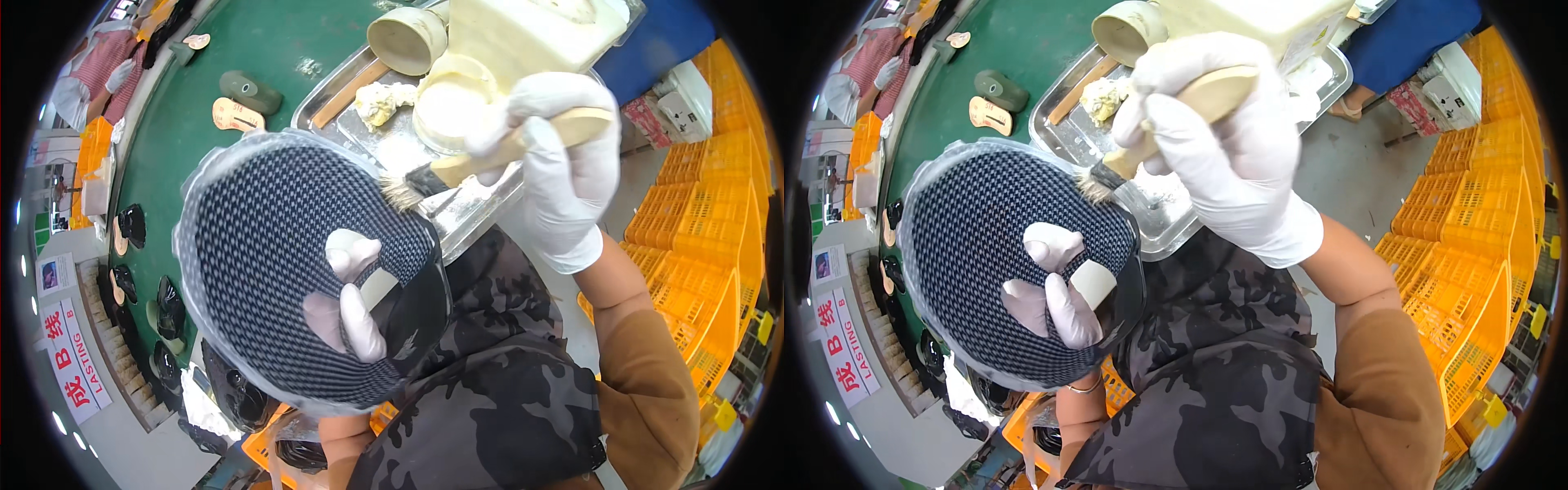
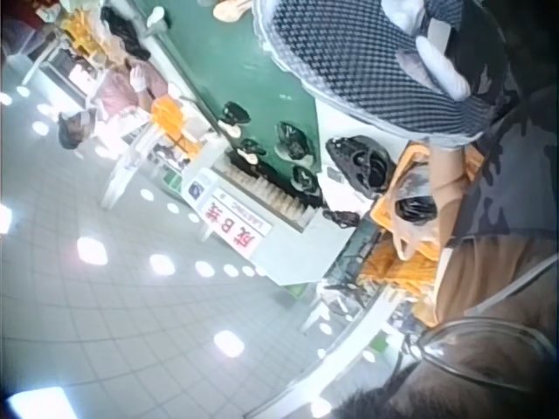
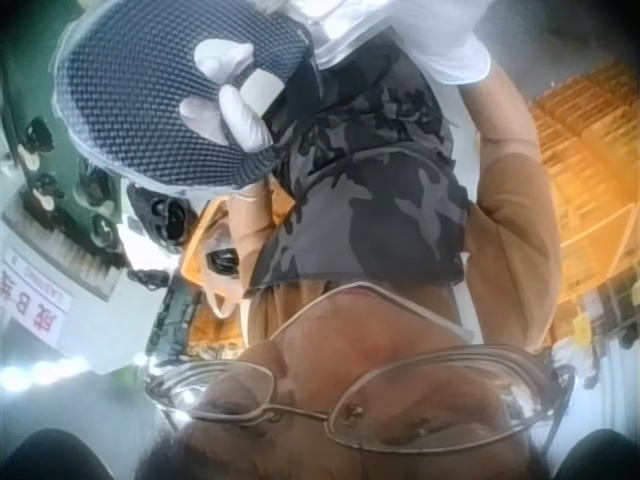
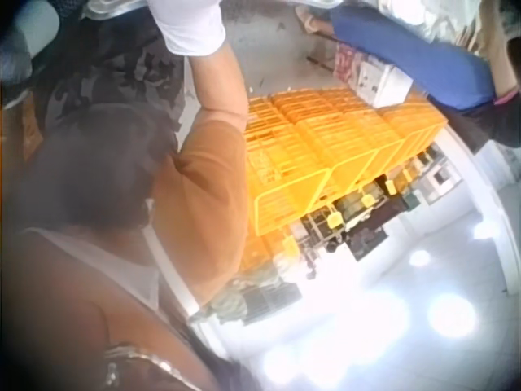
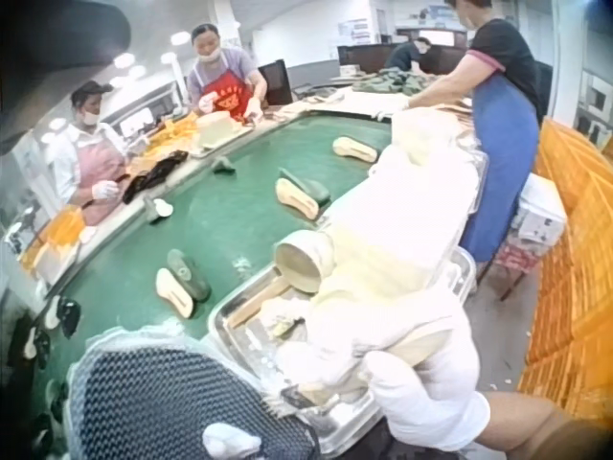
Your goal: The person applies a white adhesive to the inner lining of black shoes using a brush. They repeatedly dip the brush into a container of glue and coat the inside of each shoe, then place the finished shoes onto a green workbench.
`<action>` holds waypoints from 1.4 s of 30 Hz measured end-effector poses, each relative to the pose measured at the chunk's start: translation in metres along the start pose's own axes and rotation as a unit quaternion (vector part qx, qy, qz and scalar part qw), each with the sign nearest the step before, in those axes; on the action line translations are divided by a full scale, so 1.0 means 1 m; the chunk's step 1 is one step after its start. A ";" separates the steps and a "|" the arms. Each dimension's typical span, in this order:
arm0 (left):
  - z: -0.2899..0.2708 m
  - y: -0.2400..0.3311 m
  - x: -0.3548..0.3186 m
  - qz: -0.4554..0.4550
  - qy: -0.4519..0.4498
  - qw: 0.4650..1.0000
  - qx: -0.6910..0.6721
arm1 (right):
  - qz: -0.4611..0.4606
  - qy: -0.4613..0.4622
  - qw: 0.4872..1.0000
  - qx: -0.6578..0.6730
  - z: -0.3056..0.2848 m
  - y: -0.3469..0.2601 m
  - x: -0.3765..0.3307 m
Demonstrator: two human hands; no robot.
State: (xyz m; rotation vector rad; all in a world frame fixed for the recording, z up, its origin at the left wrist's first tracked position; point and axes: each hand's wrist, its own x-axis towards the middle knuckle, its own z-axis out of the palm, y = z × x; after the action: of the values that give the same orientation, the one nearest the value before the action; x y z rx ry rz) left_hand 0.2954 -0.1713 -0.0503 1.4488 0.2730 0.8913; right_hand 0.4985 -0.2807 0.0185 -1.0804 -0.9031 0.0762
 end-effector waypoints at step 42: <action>0.007 0.027 0.041 0.284 -0.019 0.711 0.642 | 0.282 -0.007 0.949 0.142 0.004 -0.039 -0.017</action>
State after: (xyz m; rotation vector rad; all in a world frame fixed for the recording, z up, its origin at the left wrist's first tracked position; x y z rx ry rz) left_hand 0.3177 -0.1522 -0.0099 2.9785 0.4691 1.2223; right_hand 0.4709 -0.3052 0.0395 -1.0375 -0.5504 0.6706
